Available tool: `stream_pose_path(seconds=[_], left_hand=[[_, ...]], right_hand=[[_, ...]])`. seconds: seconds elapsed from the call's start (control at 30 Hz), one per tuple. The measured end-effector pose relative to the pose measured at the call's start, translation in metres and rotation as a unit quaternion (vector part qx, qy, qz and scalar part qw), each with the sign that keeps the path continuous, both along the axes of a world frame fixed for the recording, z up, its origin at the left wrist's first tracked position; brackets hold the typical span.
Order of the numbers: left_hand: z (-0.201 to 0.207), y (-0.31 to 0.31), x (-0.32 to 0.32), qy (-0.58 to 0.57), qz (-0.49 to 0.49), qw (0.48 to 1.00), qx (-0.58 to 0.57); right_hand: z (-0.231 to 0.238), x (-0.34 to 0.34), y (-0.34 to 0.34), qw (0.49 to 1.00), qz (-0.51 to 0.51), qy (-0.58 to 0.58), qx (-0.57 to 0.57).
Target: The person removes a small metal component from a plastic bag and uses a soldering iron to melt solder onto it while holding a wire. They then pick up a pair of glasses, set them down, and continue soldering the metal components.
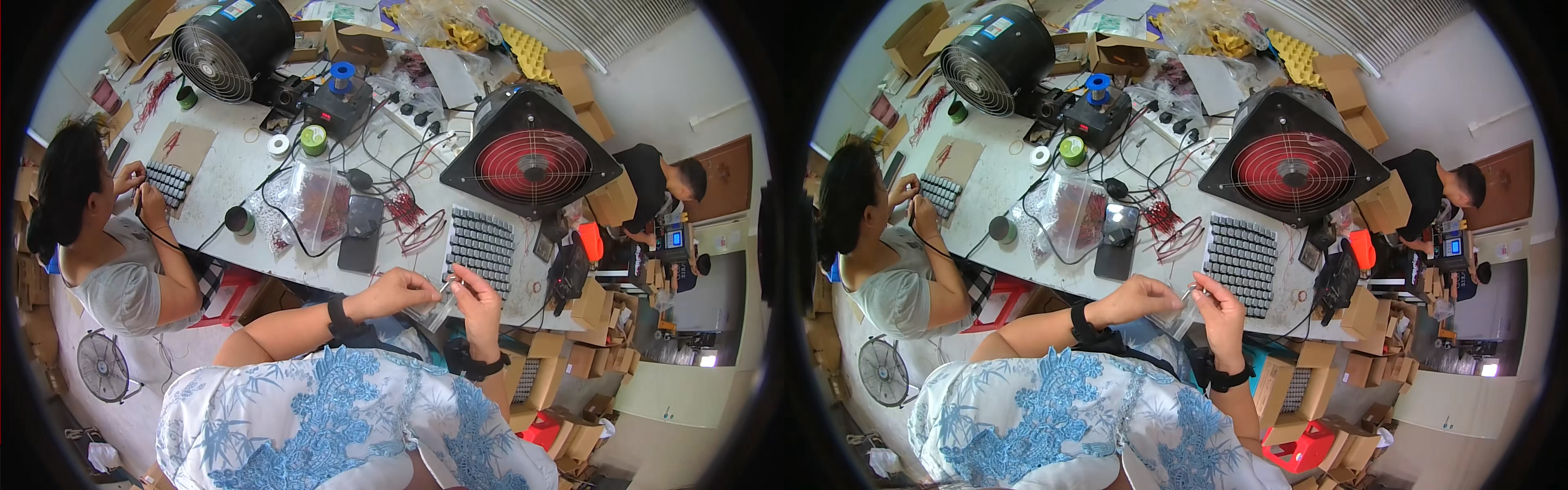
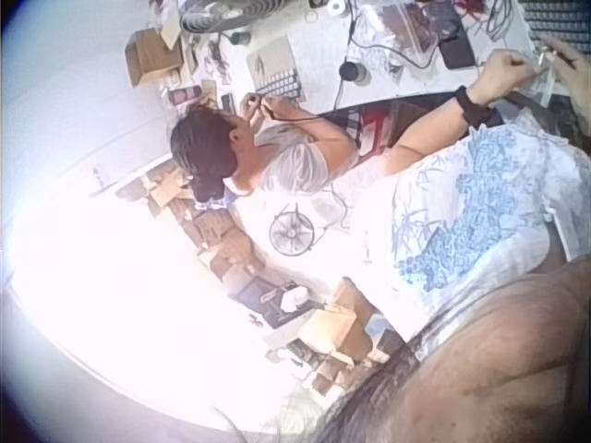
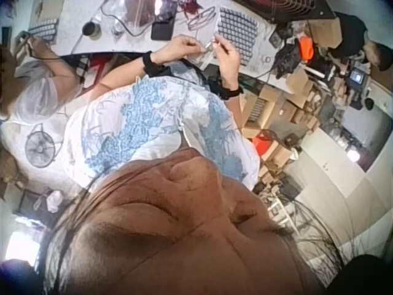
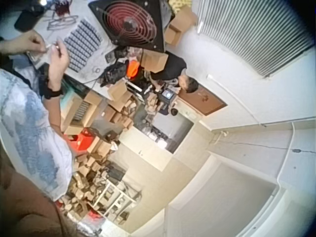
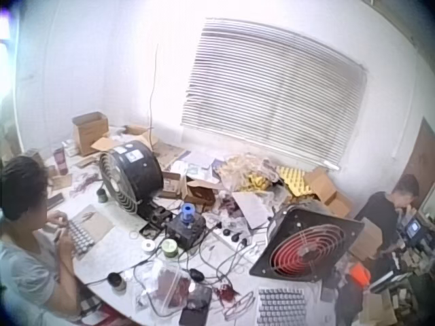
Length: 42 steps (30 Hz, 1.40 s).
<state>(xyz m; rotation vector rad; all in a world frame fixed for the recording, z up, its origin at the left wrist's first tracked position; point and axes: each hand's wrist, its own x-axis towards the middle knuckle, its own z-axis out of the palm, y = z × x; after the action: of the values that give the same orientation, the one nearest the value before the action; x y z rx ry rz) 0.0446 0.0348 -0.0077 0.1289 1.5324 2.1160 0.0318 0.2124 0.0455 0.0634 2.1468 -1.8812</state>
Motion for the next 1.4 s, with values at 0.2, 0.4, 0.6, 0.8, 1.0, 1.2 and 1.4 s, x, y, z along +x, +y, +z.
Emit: stream_pose_path(seconds=[0.2, 0.4, 0.6, 0.8, 1.0, 1.2, 1.4], left_hand=[[0.001, 0.000, -0.001, 0.000, -0.016, 1.000, -0.002], [0.001, 0.002, 0.002, 0.001, -0.018, 1.000, -0.009], [-0.004, 0.003, 0.001, 0.028, 0.000, 1.000, -0.001], [-0.003, 0.003, 0.004, 0.033, 0.024, 0.999, -0.009], [-0.013, 0.001, 0.001, -0.004, 0.066, 0.996, 0.066], [-0.017, -0.007, -0.001, -0.031, 0.114, 0.989, 0.091], [-0.014, -0.008, 0.000, -0.012, 0.166, 0.978, 0.124]], right_hand=[[-0.004, -0.001, -0.001, 1.000, 0.004, 0.003, 0.007], [-0.004, -0.002, -0.004, 0.999, 0.028, 0.022, 0.021], [-0.011, 0.001, -0.001, 0.995, 0.032, 0.072, 0.065], [-0.019, 0.001, 0.000, 0.988, 0.040, 0.124, 0.086], [-0.001, 0.002, -0.005, 0.994, -0.045, 0.097, -0.037], [-0.001, 0.003, 0.005, 0.992, -0.061, 0.102, -0.038], [-0.010, 0.006, 0.012, 0.993, -0.032, 0.107, 0.021]])
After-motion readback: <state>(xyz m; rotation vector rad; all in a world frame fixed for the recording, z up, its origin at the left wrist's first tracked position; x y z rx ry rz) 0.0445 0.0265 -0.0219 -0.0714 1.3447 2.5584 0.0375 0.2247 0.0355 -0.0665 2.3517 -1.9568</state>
